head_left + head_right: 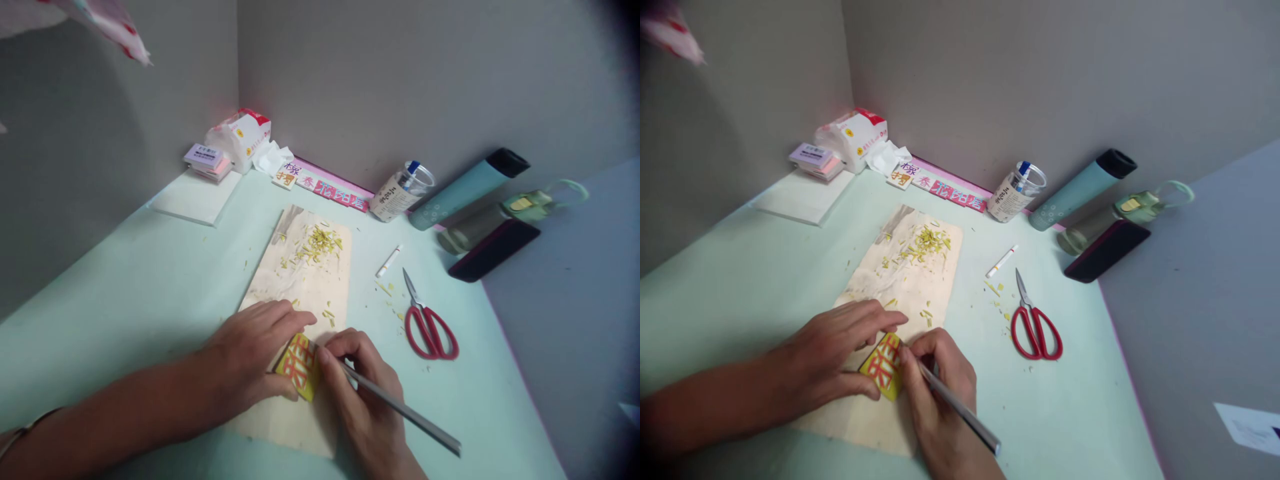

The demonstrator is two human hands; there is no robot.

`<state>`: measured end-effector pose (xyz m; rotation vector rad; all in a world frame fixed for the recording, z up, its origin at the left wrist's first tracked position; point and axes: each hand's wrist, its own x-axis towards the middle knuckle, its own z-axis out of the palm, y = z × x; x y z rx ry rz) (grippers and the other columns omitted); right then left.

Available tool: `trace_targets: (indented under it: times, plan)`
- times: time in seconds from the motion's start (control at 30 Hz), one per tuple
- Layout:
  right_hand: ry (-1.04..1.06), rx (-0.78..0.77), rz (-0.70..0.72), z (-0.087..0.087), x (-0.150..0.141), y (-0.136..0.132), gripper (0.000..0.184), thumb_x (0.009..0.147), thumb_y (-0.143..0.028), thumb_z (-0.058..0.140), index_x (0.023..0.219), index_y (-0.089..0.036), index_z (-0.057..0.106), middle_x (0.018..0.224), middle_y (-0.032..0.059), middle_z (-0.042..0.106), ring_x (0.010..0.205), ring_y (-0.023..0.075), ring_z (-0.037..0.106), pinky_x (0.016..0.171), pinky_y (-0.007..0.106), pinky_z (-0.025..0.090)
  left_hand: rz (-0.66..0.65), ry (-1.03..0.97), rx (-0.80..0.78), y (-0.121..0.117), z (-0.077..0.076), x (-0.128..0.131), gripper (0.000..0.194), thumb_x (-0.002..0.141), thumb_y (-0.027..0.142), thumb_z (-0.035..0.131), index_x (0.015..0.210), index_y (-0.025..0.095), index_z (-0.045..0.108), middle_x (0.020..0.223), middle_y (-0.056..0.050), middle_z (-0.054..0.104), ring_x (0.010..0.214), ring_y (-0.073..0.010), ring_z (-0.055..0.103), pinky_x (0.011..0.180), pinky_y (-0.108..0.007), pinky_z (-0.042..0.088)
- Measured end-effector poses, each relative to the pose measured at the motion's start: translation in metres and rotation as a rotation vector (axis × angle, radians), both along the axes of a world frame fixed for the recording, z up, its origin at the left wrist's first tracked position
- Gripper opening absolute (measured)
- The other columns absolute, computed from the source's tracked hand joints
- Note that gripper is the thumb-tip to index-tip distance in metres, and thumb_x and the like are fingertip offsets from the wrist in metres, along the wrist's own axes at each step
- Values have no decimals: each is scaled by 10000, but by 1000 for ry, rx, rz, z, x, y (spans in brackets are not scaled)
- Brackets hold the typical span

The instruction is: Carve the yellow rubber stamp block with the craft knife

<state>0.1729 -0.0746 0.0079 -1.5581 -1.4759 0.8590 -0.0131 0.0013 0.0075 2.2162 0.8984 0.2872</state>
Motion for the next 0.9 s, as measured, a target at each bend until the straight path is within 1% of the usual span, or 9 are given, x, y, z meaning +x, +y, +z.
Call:
trace_targets:
  times: [0.27,0.43,0.6,0.73,0.9]
  plan:
    - [82,34,-48,-4,-4,1,172,958,-269,608,795,-217,590,732,-8,625,615,124,538,553,223,425,5,10,8,0,4,0,676,696,181,873,1285,217,542,1259,-85,642,1189,-283,596,1016,-406,482]
    - [104,47,-57,-5,-4,1,173,961,-265,607,796,-216,593,730,-13,625,617,118,540,552,212,424,1,-1,31,1,5,1,666,696,214,882,1273,212,551,1238,-83,652,1163,-284,611,999,-398,491]
    - [38,43,-24,-4,-2,1,165,962,-268,600,806,-217,587,732,-23,623,606,105,539,553,196,426,0,-36,53,-1,-1,0,689,675,242,907,1265,191,556,1224,-96,652,1150,-300,614,981,-413,496]
    - [-22,15,-5,1,-2,2,178,969,-278,583,802,-217,572,724,-26,605,611,108,529,564,198,426,4,-93,91,-2,-7,-1,721,681,257,910,1293,207,531,1239,-92,640,1172,-305,599,992,-428,484]
    - [-26,-17,7,5,-1,3,199,971,-294,572,790,-214,561,721,-25,597,623,114,528,579,205,427,5,-120,96,-2,-10,-3,738,651,232,927,1275,204,535,1189,-76,651,1125,-298,614,958,-422,495]
